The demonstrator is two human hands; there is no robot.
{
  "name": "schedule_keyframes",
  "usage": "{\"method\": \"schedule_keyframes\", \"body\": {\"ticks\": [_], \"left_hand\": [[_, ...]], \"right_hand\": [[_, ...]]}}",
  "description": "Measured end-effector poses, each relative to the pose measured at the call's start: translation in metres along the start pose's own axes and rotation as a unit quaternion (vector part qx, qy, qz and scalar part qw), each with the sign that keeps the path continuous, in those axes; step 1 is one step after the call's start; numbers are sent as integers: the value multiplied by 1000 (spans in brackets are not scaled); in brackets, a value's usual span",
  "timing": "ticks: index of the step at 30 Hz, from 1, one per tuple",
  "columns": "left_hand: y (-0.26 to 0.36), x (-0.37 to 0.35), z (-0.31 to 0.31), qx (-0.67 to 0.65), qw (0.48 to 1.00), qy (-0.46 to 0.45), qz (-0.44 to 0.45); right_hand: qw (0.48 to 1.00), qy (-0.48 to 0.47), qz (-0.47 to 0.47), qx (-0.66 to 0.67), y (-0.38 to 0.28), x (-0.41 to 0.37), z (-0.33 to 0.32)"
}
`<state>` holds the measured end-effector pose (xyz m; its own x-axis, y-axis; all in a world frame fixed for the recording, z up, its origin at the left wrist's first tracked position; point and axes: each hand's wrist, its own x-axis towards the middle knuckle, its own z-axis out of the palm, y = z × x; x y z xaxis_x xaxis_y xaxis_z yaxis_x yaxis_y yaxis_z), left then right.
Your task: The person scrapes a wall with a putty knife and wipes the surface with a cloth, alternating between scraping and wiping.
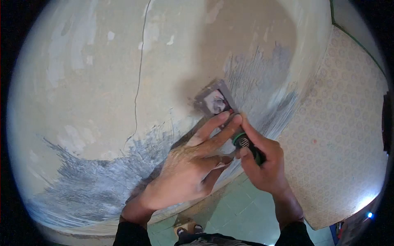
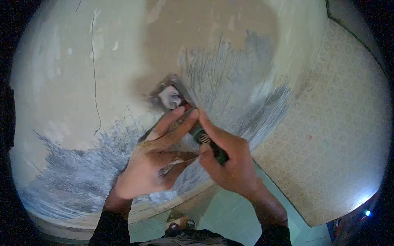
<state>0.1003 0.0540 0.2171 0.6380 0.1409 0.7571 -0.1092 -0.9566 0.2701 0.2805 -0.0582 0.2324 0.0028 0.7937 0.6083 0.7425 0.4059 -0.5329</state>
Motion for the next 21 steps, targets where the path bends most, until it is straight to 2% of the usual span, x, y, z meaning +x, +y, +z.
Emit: {"method": "schedule_keyframes", "body": {"ticks": [1,3,4,6,10,12,19,21], "left_hand": [[0,3,0,1,1000,4,2],[1,3,-1,-10,1000,-15,16],[1,3,0,-11,1000,-22,14],[-1,5,5,-30,999,-32,-15],[-1,2,11,-36,999,-10,-3],[-1,2,10,-30,999,-36,-3],[-3,-2,18,-34,999,-16,-6],[-6,1,21,-35,999,-36,-11]], "right_hand": [[1000,-1,-4,-3,3,0,-2],[994,47,-90,-37,8,-3,0],[995,50,-85,-33,8,-5,1],[1000,17,4,-15,6,-5,-5],[998,20,-44,-36,10,-8,-8],[1000,-8,4,-14,16,-11,-12],[999,-14,30,24,23,-11,-8],[1000,-2,-29,2,37,-10,-10]]}}
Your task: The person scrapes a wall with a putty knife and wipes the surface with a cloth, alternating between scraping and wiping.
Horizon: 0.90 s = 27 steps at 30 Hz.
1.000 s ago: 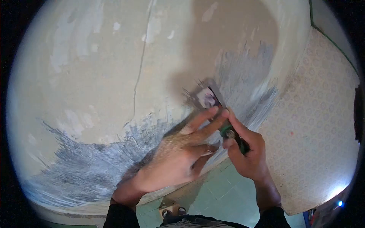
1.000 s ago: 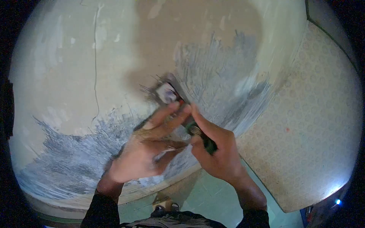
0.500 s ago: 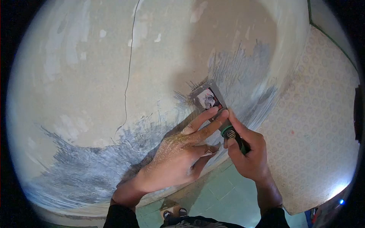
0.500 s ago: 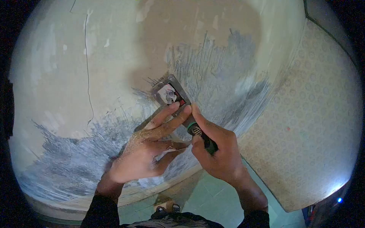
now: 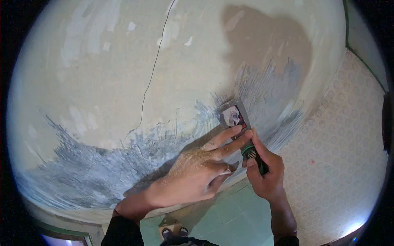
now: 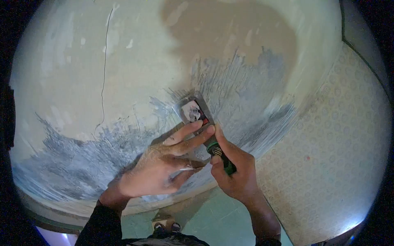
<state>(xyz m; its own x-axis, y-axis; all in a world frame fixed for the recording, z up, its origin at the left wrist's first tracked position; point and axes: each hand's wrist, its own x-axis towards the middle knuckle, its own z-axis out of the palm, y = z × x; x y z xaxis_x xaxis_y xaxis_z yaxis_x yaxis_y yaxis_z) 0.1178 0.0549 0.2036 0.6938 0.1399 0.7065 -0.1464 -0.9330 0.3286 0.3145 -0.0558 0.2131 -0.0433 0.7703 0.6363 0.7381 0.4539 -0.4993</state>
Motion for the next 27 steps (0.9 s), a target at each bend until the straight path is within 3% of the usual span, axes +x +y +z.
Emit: {"method": "schedule_keyframes", "body": {"ticks": [7,9,13,18,27], "left_hand": [[1,-1,-3,7,1000,8,3],[-1,2,2,28,1000,3,12],[3,1,-13,62,997,40,9],[3,-2,-3,22,1000,12,15],[4,0,-2,40,999,25,1]], "right_hand": [[999,-6,30,11,-8,1,3],[1000,21,-9,-16,-3,2,4],[1000,9,-1,-6,-17,14,8],[998,-11,53,9,-21,8,-1],[1000,-1,-7,-2,-14,17,5]]}}
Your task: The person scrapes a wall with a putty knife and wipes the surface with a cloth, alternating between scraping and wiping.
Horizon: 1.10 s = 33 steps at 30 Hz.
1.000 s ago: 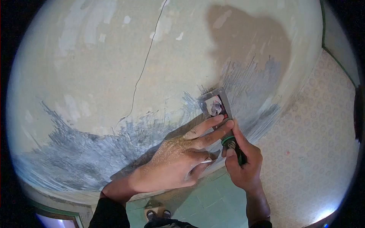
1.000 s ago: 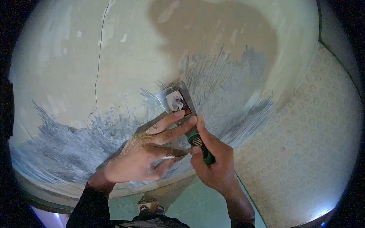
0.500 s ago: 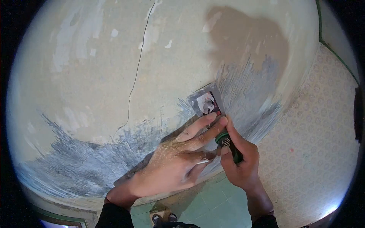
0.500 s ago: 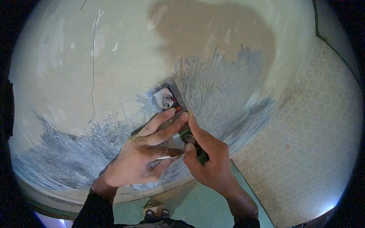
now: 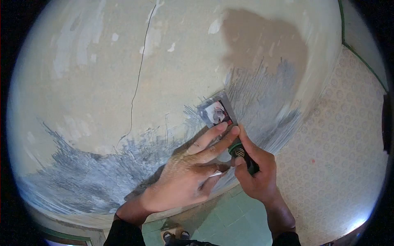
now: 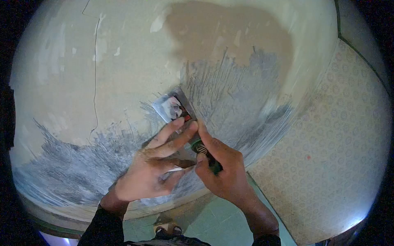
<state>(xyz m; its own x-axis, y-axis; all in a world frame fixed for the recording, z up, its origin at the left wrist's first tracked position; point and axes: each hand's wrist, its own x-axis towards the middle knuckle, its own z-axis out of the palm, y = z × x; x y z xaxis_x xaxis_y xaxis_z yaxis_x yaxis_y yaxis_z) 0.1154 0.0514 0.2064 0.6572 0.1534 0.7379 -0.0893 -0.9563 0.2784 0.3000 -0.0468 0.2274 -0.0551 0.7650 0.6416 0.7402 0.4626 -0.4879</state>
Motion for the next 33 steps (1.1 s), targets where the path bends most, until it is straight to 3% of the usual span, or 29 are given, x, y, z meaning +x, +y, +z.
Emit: {"method": "schedule_keyframes", "body": {"ticks": [10,13,15,16,21,25,27,28,31,33], "left_hand": [[7,-1,-5,13,999,19,-23],[4,3,-1,0,1000,-22,-10],[7,-2,-4,11,1000,0,-20],[8,-2,-4,26,999,27,-33],[1,2,-4,3,1000,-17,-10],[7,1,-8,41,998,23,-41],[7,1,-12,14,1000,12,-13],[4,3,-9,5,1000,-21,-1],[1,2,1,0,1000,-2,-27],[4,4,-3,13,999,22,-24]], "right_hand": [[1000,-2,-9,23,-5,-1,-3],[999,-26,21,-5,2,-5,-10],[996,22,-70,-42,10,-2,1],[996,21,-71,-44,6,1,0],[1000,-16,2,13,4,-7,-10],[999,-21,-15,25,-4,8,-1],[998,-3,-64,-26,-5,1,-4],[998,-3,-63,-26,-3,-2,-3],[1000,3,-6,-26,-1,-6,-1],[998,20,-57,-27,-4,3,3]]}}
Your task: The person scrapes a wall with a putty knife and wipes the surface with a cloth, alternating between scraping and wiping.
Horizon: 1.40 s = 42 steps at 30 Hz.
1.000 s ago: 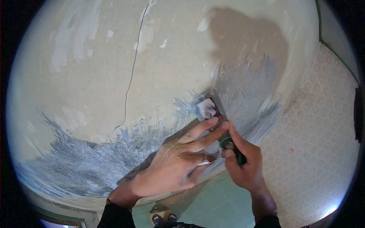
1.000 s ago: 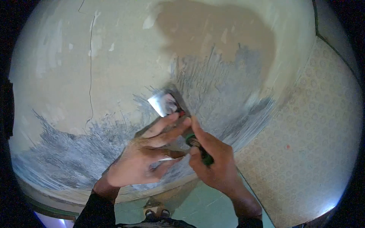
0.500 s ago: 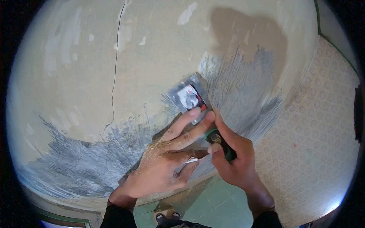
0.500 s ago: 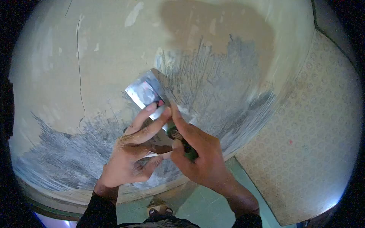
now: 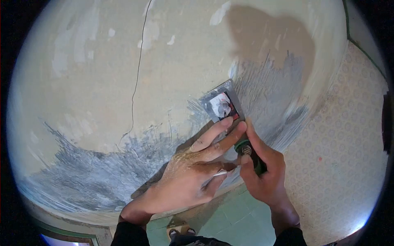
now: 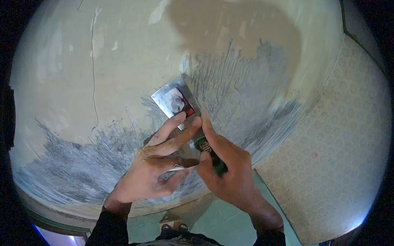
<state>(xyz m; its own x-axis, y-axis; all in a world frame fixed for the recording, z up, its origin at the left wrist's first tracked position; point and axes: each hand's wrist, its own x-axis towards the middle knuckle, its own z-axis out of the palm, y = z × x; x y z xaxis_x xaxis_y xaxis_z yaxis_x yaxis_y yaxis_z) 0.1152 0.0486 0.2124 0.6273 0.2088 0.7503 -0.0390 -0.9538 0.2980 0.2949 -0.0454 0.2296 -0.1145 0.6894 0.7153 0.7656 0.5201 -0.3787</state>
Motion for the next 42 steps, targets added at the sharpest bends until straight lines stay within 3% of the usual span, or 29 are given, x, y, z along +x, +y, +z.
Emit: {"method": "schedule_keyframes", "body": {"ticks": [3,9,12,15,18,20,22,25,26,28,31,35,40,42], "left_hand": [[-3,-2,-1,-24,999,-19,29],[-1,1,0,9,1000,21,17],[-7,2,4,-47,998,-30,34],[-2,0,1,-9,999,17,25],[-1,1,-3,-10,999,31,23],[-8,4,5,-55,997,-33,36],[-8,1,2,-35,998,-29,42],[-3,2,-5,-14,999,17,33],[-4,0,-3,-15,999,12,31],[-10,1,2,-34,998,-47,38],[-5,1,-1,-1,1000,-2,22],[-5,5,4,-62,996,-62,19],[3,1,-9,3,999,24,30],[-5,-5,-4,10,999,-26,21]], "right_hand": [[998,-14,57,14,0,-10,-10],[999,-11,51,16,-2,-6,-5],[993,-31,114,17,-3,-10,-11],[999,-6,33,-8,-9,5,0],[999,-4,41,-13,-5,-6,-6],[998,3,64,-10,-2,-7,-2],[995,10,96,-6,-4,-9,-1],[999,23,-10,-21,-4,0,0],[1000,24,-5,-18,-3,-6,0],[991,-18,126,29,0,-15,-5],[998,-5,59,19,2,-6,-3],[993,2,121,3,2,-21,-8],[1000,2,21,3,-9,1,-1],[998,0,54,17,3,-20,-1]]}}
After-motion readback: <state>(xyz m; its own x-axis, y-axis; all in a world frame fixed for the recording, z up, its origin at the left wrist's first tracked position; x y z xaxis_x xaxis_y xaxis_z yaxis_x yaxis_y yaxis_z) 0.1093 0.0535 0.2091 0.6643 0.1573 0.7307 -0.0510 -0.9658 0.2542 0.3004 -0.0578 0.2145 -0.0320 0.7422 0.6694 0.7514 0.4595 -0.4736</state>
